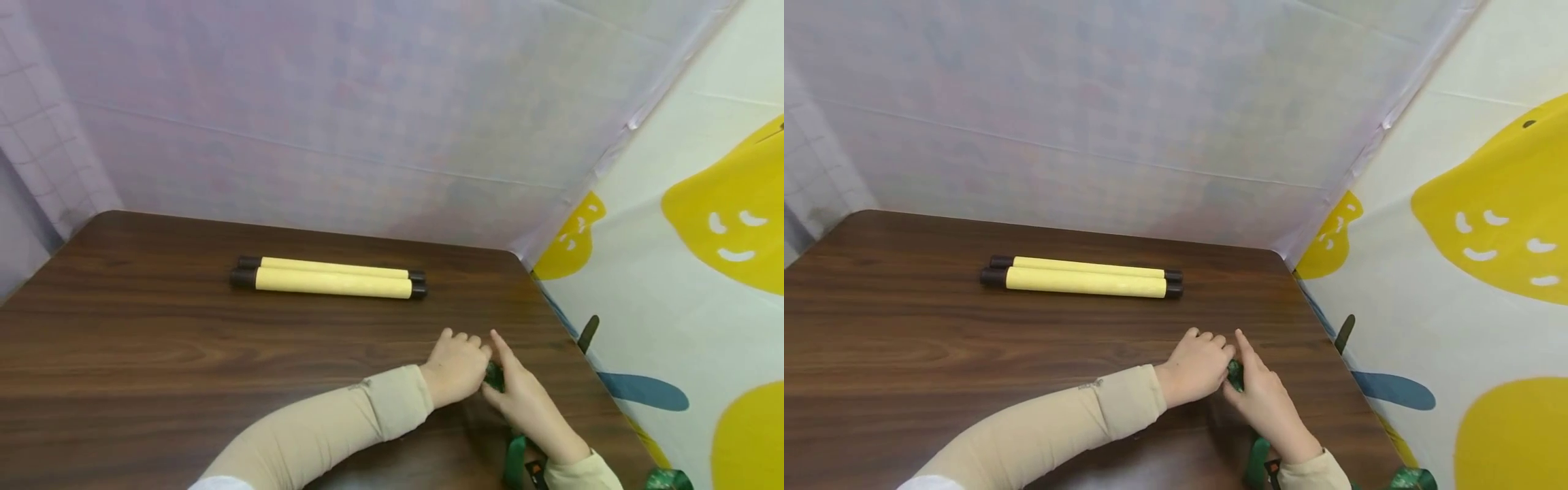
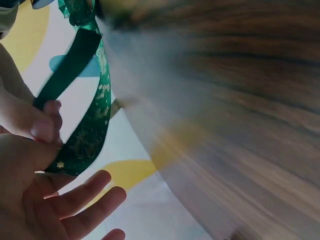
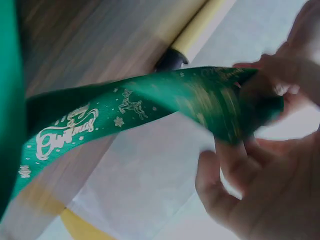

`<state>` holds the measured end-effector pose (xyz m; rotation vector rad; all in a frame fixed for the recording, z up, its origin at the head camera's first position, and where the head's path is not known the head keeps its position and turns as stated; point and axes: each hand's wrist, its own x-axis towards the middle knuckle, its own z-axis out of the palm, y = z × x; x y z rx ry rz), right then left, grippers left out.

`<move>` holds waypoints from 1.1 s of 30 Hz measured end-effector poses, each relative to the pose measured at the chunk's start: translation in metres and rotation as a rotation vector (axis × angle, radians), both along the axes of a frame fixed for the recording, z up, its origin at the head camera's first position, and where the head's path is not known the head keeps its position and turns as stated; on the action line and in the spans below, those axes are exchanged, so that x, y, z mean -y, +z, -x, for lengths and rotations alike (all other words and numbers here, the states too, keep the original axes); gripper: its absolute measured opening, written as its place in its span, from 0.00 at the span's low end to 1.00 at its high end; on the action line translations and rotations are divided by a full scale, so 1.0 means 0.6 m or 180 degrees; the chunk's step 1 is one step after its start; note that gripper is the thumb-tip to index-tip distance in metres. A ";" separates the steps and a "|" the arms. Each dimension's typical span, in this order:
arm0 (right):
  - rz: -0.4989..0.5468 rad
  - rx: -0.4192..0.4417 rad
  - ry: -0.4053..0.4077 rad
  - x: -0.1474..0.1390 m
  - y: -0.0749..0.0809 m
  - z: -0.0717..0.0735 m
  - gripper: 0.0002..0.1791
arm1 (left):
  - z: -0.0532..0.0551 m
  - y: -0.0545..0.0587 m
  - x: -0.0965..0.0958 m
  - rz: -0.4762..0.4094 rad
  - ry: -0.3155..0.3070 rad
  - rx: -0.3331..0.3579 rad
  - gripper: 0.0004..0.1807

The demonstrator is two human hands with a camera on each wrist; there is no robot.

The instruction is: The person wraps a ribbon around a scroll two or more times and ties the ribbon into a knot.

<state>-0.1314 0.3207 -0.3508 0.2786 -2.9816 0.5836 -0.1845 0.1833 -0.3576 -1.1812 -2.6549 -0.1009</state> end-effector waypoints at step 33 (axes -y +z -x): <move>-0.1229 -0.1885 0.0553 0.030 0.005 0.028 0.18 | 0.028 -0.003 0.235 0.0248 0.0506 -0.0795 0.05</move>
